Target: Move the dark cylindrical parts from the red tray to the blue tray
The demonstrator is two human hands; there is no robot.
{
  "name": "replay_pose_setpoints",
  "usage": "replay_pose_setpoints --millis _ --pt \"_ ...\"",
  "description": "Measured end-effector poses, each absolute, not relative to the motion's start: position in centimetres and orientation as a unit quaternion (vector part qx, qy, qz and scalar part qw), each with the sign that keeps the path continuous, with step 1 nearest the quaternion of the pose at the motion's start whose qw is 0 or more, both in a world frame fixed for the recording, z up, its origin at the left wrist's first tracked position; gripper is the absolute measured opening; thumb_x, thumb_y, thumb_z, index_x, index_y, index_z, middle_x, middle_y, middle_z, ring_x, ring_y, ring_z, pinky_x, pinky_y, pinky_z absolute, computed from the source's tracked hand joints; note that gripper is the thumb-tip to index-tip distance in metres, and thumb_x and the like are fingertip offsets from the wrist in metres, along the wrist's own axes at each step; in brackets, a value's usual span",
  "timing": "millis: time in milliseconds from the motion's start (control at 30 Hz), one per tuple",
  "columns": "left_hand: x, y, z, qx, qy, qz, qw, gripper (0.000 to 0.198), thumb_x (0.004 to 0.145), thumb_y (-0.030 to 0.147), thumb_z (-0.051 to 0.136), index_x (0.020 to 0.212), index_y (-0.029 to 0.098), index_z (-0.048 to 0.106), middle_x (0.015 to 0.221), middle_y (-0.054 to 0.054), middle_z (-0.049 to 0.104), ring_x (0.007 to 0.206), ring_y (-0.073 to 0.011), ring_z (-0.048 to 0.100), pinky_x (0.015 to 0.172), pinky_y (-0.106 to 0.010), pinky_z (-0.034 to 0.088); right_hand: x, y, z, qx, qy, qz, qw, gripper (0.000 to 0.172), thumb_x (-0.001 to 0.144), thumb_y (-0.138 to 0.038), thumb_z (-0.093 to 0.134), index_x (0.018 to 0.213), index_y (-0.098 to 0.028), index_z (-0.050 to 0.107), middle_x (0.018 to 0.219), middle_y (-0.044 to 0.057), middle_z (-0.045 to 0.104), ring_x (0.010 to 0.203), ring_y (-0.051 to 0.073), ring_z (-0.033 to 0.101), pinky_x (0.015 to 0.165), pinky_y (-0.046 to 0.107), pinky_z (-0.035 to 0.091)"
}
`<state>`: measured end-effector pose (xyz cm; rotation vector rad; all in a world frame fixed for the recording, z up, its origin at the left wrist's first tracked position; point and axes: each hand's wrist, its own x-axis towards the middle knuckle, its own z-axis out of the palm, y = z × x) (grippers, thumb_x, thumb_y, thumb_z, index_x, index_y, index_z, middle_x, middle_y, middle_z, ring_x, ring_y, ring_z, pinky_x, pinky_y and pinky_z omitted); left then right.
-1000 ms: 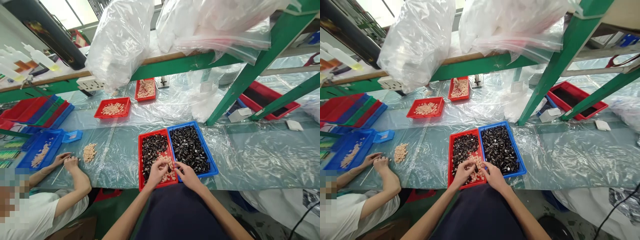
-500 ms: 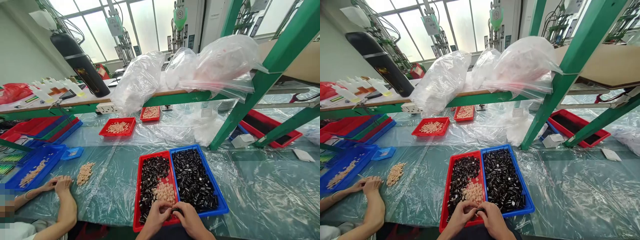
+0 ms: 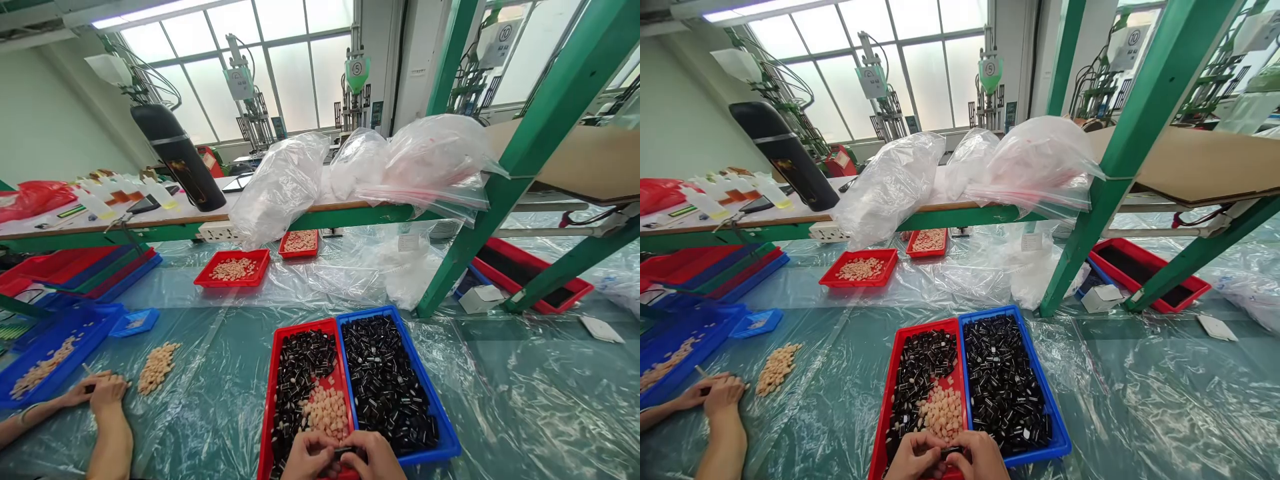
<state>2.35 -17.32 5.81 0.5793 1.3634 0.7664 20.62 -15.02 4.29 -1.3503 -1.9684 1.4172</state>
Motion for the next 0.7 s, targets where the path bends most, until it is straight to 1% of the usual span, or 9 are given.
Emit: replay_pose_setpoints --millis 167,233,300,333,400,533,600,633,700 --pt "3.3 -16.8 4.6 0.248 0.649 0.337 0.635 0.039 0.037 0.042 0.085 0.053 0.017 0.059 0.049 -0.001 0.065 0.046 -0.0154 0.059 0.053 -0.028 0.046 21.2 -14.7 2.5 -0.423 -0.749 0.461 0.217 0.035 0.086 -0.058 0.054 0.092 -0.032 0.077 0.083 0.003 0.075 0.077 0.021 0.067 0.071 0.026 0.049" --pt "3.6 -16.6 4.5 0.250 0.655 0.336 0.629 0.032 0.041 0.036 0.083 0.052 0.017 0.060 0.051 -0.002 0.066 0.047 -0.0155 0.060 0.053 -0.027 0.046 21.5 -14.6 1.9 -0.414 -0.762 0.447 0.221 0.041 0.088 -0.060 0.049 0.094 -0.031 0.077 0.082 0.004 0.075 0.077 0.021 0.068 0.071 0.026 0.049" --pt "3.9 -16.3 4.7 0.242 0.650 0.340 0.634 0.026 0.048 0.036 0.080 0.058 0.016 0.064 0.052 -0.002 0.067 0.049 -0.0167 0.062 0.056 -0.028 0.049 21.8 -14.4 1.8 -0.417 -0.756 0.451 0.227 0.046 0.090 -0.061 0.045 0.095 -0.029 0.078 0.081 0.006 0.074 0.076 0.021 0.068 0.070 0.026 0.050" --pt "4.0 -16.2 4.9 0.238 0.649 0.341 0.638 0.027 0.051 0.039 0.078 0.061 0.016 0.066 0.051 -0.002 0.067 0.050 -0.0175 0.063 0.057 -0.030 0.051 21.9 -14.3 1.9 -0.422 -0.746 0.460 0.233 0.047 0.090 -0.062 0.045 0.095 -0.028 0.078 0.081 0.006 0.074 0.075 0.021 0.069 0.070 0.026 0.051" --pt "4.4 -15.9 5.2 0.241 0.648 0.338 0.638 0.034 0.054 0.047 0.077 0.066 0.016 0.068 0.053 -0.003 0.067 0.052 -0.0199 0.065 0.060 -0.033 0.054 21.9 -14.2 2.3 -0.437 -0.713 0.487 0.253 0.049 0.089 -0.064 0.047 0.095 -0.027 0.079 0.081 0.007 0.075 0.075 0.022 0.069 0.070 0.027 0.052" --pt "5.2 -15.1 5.1 0.294 0.660 0.324 0.611 0.048 0.061 0.062 0.071 0.075 0.016 0.071 0.068 -0.008 0.072 0.064 -0.0244 0.070 0.063 -0.036 0.057 22.7 -13.8 2.6 -0.483 -0.626 0.540 0.290 0.055 0.085 -0.068 0.049 0.095 -0.023 0.079 0.087 0.008 0.076 0.079 0.024 0.071 0.073 0.030 0.056" --pt "5.2 -14.8 4.8 0.337 0.665 0.307 0.592 0.047 0.064 0.059 0.070 0.080 0.015 0.073 0.075 -0.010 0.074 0.069 -0.0255 0.071 0.066 -0.036 0.057 23.9 -13.4 2.3 -0.533 -0.589 0.528 0.300 0.056 0.084 -0.070 0.050 0.095 -0.022 0.078 0.092 0.009 0.076 0.082 0.026 0.071 0.076 0.032 0.057" --pt "5.0 -14.7 4.7 0.367 0.667 0.293 0.579 0.044 0.065 0.055 0.071 0.082 0.015 0.074 0.078 -0.010 0.075 0.072 -0.0259 0.071 0.069 -0.036 0.056 24.8 -13.0 2.0 -0.564 -0.578 0.509 0.300 0.056 0.083 -0.069 0.050 0.098 -0.022 0.078 0.096 0.010 0.076 0.086 0.027 0.071 0.080 0.035 0.057" --pt "4.2 -14.2 4.5 0.431 0.675 0.259 0.540 0.033 0.068 0.041 0.072 0.089 0.015 0.075 0.086 -0.010 0.076 0.081 -0.0265 0.070 0.077 -0.036 0.055 26.7 -12.3 1.5 -0.619 -0.575 0.454 0.283 0.054 0.083 -0.063 0.053 0.109 -0.021 0.074 0.110 0.011 0.073 0.101 0.031 0.068 0.094 0.041 0.053"
